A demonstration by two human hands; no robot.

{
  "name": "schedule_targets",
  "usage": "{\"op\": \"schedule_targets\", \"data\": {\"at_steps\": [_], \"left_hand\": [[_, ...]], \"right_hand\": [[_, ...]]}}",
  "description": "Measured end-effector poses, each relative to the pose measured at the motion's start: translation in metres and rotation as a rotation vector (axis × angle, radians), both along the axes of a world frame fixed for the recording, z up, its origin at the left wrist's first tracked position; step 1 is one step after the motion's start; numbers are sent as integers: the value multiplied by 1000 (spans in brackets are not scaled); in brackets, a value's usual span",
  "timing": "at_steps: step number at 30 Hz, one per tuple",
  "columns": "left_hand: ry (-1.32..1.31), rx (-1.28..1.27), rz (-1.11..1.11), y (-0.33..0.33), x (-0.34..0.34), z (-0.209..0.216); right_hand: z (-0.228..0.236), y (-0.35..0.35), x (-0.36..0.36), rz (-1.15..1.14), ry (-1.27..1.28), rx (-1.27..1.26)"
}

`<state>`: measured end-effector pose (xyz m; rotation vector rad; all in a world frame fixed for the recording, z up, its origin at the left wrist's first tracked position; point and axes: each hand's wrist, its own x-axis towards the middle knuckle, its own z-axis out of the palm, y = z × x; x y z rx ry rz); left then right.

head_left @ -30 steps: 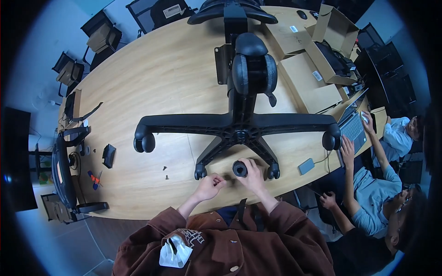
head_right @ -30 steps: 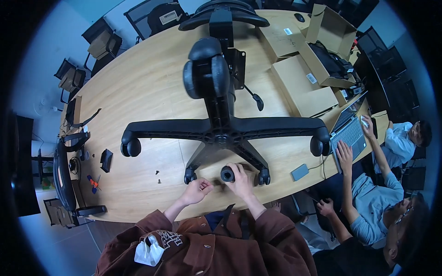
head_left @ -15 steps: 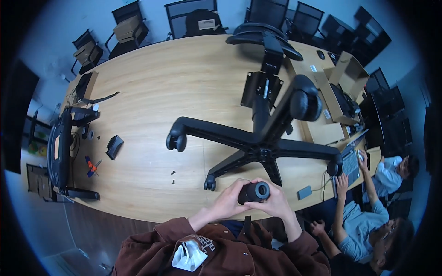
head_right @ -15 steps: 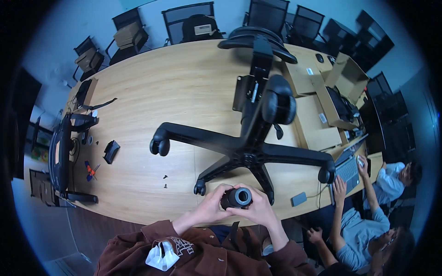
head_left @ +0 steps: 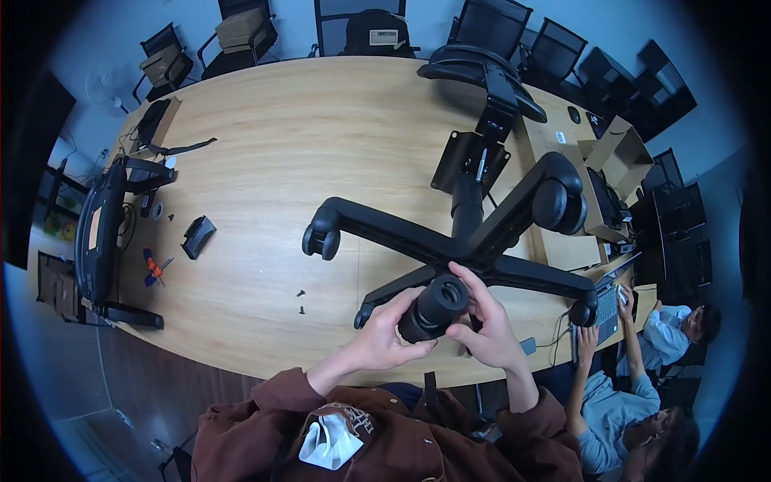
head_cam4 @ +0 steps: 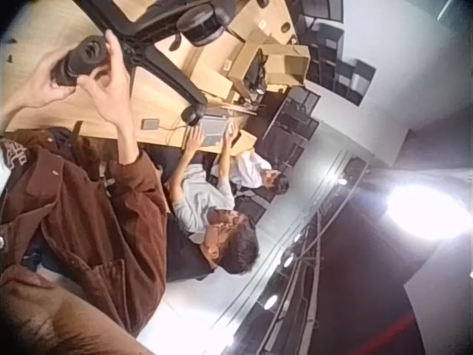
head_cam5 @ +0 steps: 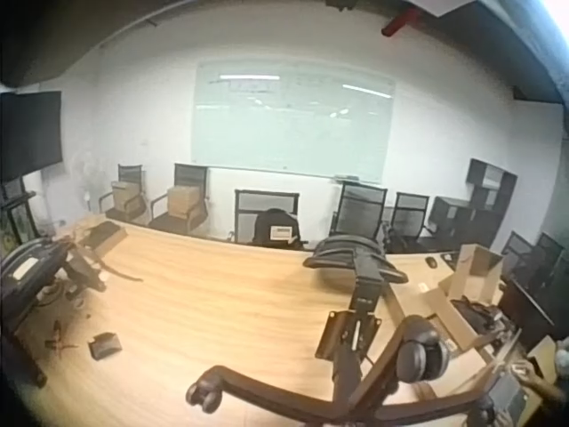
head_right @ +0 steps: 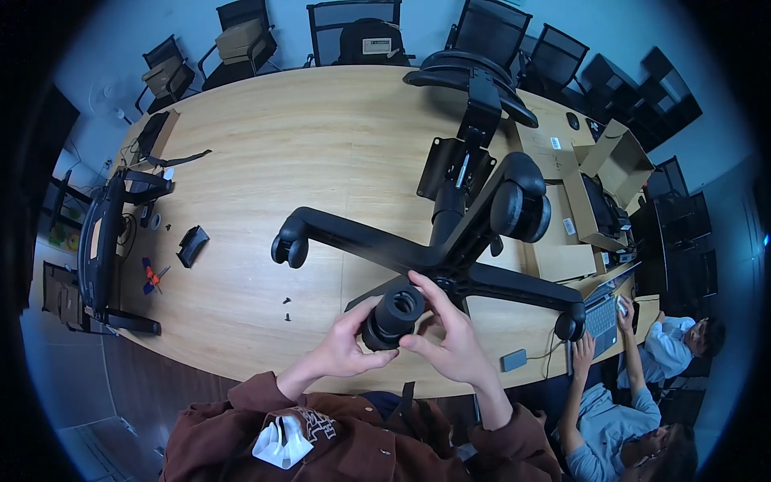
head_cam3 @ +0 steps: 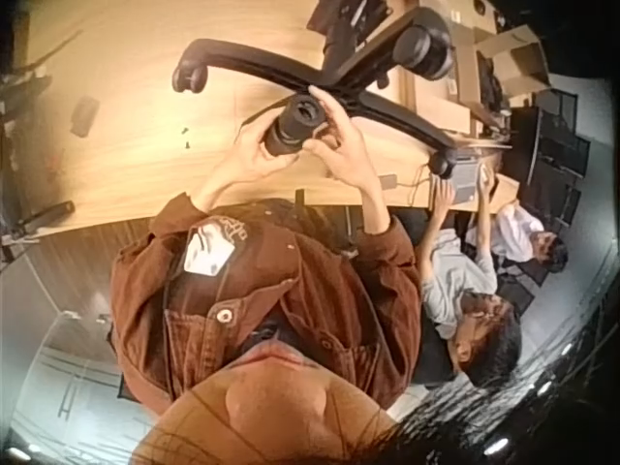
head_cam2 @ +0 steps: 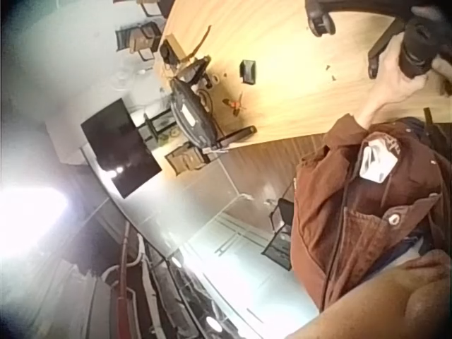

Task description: Assemble an office chair by attaching the seat and base components.

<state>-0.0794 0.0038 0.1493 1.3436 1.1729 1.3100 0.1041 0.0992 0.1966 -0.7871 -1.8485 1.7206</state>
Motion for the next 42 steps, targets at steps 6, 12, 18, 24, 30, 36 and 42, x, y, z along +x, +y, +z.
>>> {"op": "schedule_targets", "data": {"at_steps": [6,12,18,24,30,36,42], "left_hand": [[-12,118,25,-2,0,2],[-102,215,-61,-3,7,11],[-164,256,-98,-8,13,20],[-231,107,-149,-17,12,30],[-288,-86,-234,-11,8,45],[-571,-290,-298,12,13,62],[-909,-473,-113,31,18,83]], "right_hand": [[16,-3,-3,25,-9,427],[36,-21,4,-21,53,558],[49,-27,11,0,65,665],[49,-29,13,-65,66,610],[36,-10,-5,-29,207,343],[29,13,-33,2,458,66],[29,32,-49,-88,395,-276]]}}
